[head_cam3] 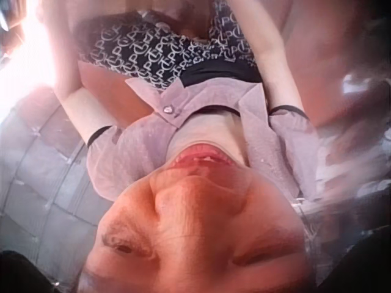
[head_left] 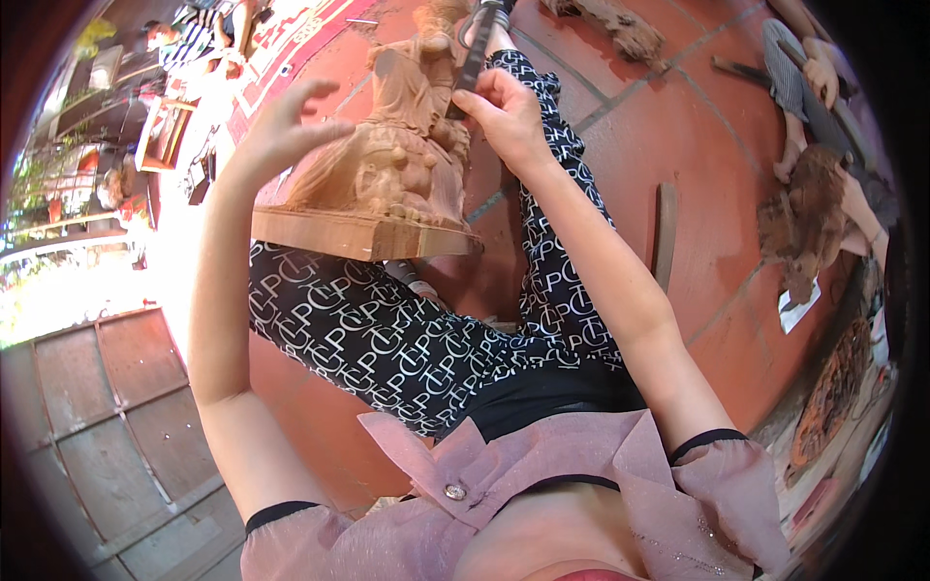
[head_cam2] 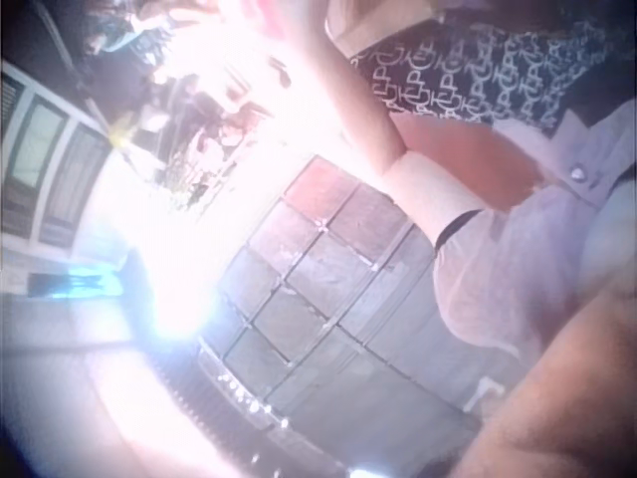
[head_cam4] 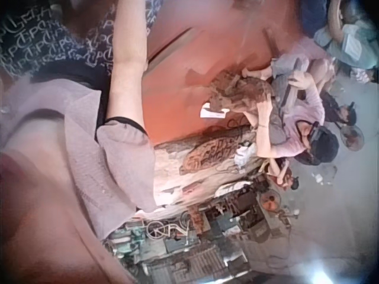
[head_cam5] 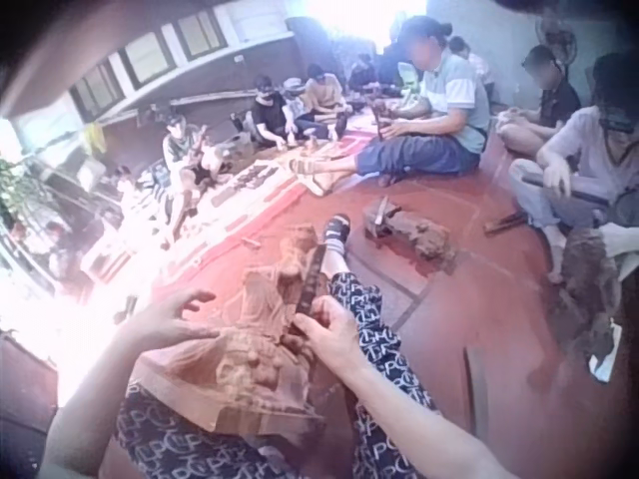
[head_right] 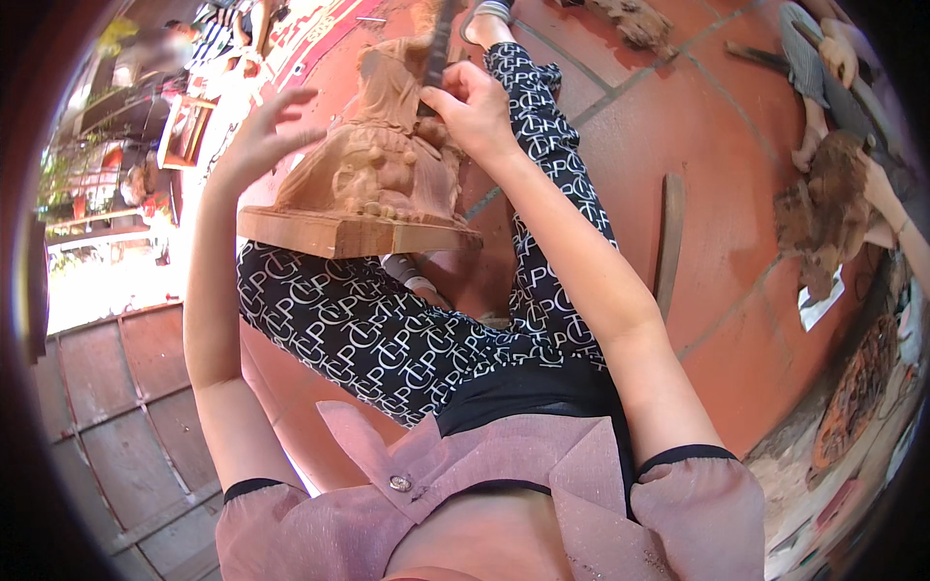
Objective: The person sits on the floor and carves a wooden figurine using a small chisel. They hold the wood with one hand and carefully chip away at the surface with the other, focusing on refining the details of the sculpture.
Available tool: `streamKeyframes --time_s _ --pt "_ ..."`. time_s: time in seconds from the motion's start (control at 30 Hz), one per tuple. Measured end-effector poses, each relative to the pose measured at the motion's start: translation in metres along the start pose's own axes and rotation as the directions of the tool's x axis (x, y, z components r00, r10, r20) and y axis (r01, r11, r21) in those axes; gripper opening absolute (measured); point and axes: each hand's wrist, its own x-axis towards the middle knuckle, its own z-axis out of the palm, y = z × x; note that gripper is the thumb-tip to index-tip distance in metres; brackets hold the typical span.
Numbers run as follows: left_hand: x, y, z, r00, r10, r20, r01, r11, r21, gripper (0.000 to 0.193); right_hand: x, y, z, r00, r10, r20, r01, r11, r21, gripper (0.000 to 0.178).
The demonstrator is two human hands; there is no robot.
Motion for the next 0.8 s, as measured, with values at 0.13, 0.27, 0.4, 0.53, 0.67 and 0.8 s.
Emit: streamKeyframes --time_s 0.13,0.27,0.4,0.53,0.67,0.8 --pt "0.002 0.012 0.027 0.986 -0.055 0.157 0.022 0.979 0.204 0.057 -0.020 0.018 -0.023 0.988 0.151 -0.009 -0.149 0.982 0.120 0.013" --pt "0.009 0.012 0.033 0.972 -0.016 0.234 -0.056 0.952 0.300 0.053 -0.038 0.011 -0.028 0.969 0.246 0.009 -0.243 0.949 0.201 0.012" --pt "0.004 0.008 0.029 0.967 0.112 0.230 -0.166 0.959 0.229 0.047 -0.039 0.005 -0.031 0.963 0.259 0.082 -0.271 0.930 0.248 0.011" --pt "-0.004 0.013 0.035 0.983 0.126 0.134 -0.157 0.955 0.253 0.038 -0.040 0.007 -0.025 0.913 0.338 0.229 -0.381 0.906 0.183 0.011" --pt "-0.001 0.012 0.040 0.997 0.053 0.048 -0.058 0.993 0.099 0.033 -0.046 0.015 -0.015 0.850 0.420 0.319 -0.522 0.756 0.396 0.013" --pt "0.004 -0.001 0.041 0.999 -0.012 0.050 0.014 0.999 -0.039 0.028 -0.053 0.046 0.004 0.783 0.469 0.410 -0.616 0.483 0.622 0.013"
